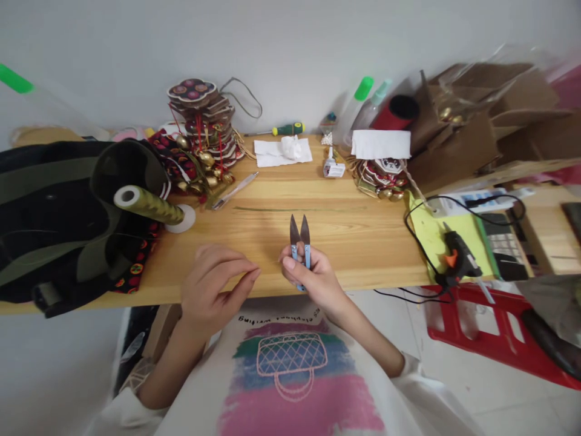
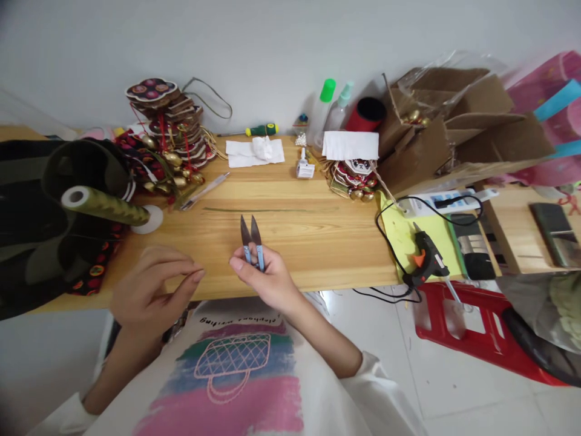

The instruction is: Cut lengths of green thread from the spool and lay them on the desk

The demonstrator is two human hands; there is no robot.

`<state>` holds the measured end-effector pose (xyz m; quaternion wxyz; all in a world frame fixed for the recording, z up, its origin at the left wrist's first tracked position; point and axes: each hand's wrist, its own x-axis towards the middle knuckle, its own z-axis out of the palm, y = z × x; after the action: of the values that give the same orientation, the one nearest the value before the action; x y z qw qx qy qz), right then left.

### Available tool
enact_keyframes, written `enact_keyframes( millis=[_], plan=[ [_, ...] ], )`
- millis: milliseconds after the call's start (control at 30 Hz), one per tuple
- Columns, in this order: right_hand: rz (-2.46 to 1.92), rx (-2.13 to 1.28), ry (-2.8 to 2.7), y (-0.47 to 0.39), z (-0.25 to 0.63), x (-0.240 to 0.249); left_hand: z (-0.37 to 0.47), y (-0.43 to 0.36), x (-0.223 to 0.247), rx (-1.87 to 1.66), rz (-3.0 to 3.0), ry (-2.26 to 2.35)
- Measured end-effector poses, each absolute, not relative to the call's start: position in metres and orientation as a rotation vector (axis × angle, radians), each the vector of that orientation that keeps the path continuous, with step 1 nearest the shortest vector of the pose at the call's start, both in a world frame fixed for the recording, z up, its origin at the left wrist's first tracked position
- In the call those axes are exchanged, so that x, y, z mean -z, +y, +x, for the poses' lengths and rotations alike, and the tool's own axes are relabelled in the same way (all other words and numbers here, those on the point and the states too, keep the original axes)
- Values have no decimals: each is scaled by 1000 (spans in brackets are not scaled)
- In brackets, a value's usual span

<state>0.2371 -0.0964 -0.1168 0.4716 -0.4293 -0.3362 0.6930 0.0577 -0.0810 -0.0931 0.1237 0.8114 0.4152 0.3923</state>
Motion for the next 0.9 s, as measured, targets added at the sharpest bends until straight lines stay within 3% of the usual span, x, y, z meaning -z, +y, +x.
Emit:
enact_keyframes(
  millis=[400, 900],
  plan=[
    [-1262, -1378, -964, -99, 275, 131, 58, -81, 101, -1176, 2357, 1167],
    [-1032, -1783, -811, -97, 246, 120, 61, -80, 96, -1173, 2377, 1084]
  ],
)
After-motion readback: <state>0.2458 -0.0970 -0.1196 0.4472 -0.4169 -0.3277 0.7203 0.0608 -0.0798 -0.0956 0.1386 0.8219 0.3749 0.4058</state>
